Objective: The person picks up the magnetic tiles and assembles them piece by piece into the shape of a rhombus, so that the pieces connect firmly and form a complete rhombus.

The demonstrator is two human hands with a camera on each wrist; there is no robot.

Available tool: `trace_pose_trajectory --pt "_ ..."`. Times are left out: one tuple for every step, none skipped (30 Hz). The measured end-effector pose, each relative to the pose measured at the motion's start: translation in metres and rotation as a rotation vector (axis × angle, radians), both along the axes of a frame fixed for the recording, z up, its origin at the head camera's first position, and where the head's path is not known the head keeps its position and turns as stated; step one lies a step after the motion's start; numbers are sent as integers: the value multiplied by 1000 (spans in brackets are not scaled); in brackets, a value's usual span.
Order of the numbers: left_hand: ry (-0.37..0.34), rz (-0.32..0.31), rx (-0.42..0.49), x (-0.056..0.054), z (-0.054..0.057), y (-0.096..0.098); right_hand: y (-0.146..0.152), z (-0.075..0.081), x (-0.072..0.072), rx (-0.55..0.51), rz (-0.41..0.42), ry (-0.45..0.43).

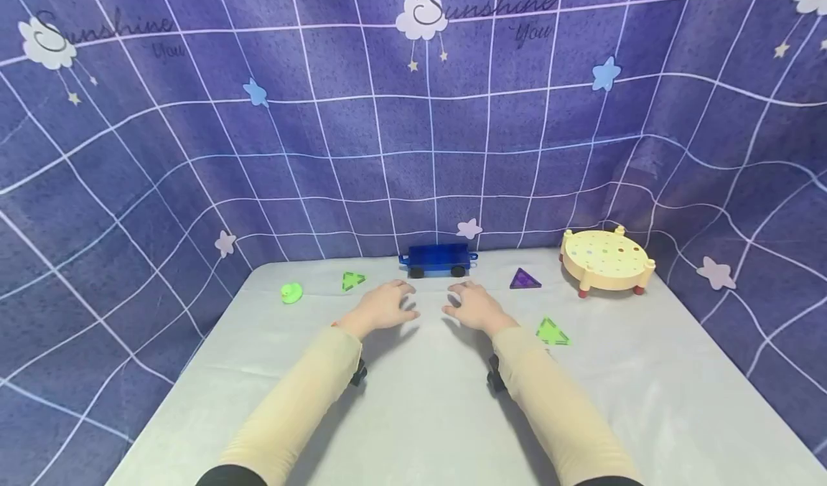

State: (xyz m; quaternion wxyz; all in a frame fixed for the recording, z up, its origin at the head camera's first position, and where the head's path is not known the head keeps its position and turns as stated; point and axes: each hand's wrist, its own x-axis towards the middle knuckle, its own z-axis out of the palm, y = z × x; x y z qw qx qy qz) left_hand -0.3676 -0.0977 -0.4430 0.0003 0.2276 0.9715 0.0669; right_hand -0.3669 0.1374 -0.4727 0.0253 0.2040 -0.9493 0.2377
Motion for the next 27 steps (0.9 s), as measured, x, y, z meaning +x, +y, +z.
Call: trace_pose_trajectory --pt "-3 -17 13 1 1 -3 -1 0 0 -4 8 5" --pt "-7 -34 29 2 1 -6 -2 0 1 -6 17 11" --pt "-12 -48 48 2 2 -10 -2 0 1 -11 26 15" --pt "-18 -59 66 3 2 -14 -4 0 1 -16 37 21" --pt "-23 -67 83 3 1 -17 -5 0 2 -22 47 21" --pt "-30 -74 97 3 1 -21 -6 0 2 -26 59 24" --pt "-39 -78 107 2 1 -25 -7 0 2 -29 75 29" --pt "-47 -84 119 2 1 -29 -9 0 3 -33 91 32" --pt "-55 -87 130 2 1 -32 -10 0 3 -36 107 33" --pt "-65 -91 140 3 2 -36 -11 -1 3 -37 123 37" --pt "-76 -96 148 3 2 -40 -12 -1 4 -35 139 44" --pt "-84 -101 158 4 3 -44 -14 -1 5 -36 155 49" --pt "-93 -109 169 5 4 -47 -15 -1 6 -37 168 49" --pt "-97 -122 184 7 4 -51 -16 -1 7 -38 180 46" --pt "-96 -132 189 8 5 -55 -17 -1 8 -37 193 44" --pt "-99 -140 198 10 5 -59 -18 -1 10 -36 209 43" --pt "-99 -146 203 12 5 -62 -19 -1 11 -34 228 42" --pt "-99 -153 210 13 5 -66 -20 -1 13 -34 244 32" --pt "-98 -159 218 15 6 -69 -20 -2 15 -29 262 30" --pt "-96 -159 218 16 5 -72 -21 -2 17 -28 280 25" --pt "-96 -153 219 17 4 -75 -22 -3 18 -22 298 24" --pt "-98 -149 224 18 4 -78 -23 -3 20 -17 316 26" --pt "-97 -144 227 20 4 -81 -24 -4 21 -12 332 27" --pt "-96 -139 233 21 3 -84 -26 -4 22 -10 347 29" --pt "-93 -133 237 22 3 -88 -29 -4 24 -7 359 32" --pt "-91 -124 238 23 2 -92 -31 -5 25 -5 371 32" --pt "-87 -120 243 25 1 -97 -34 -5 26 -1 382 31"
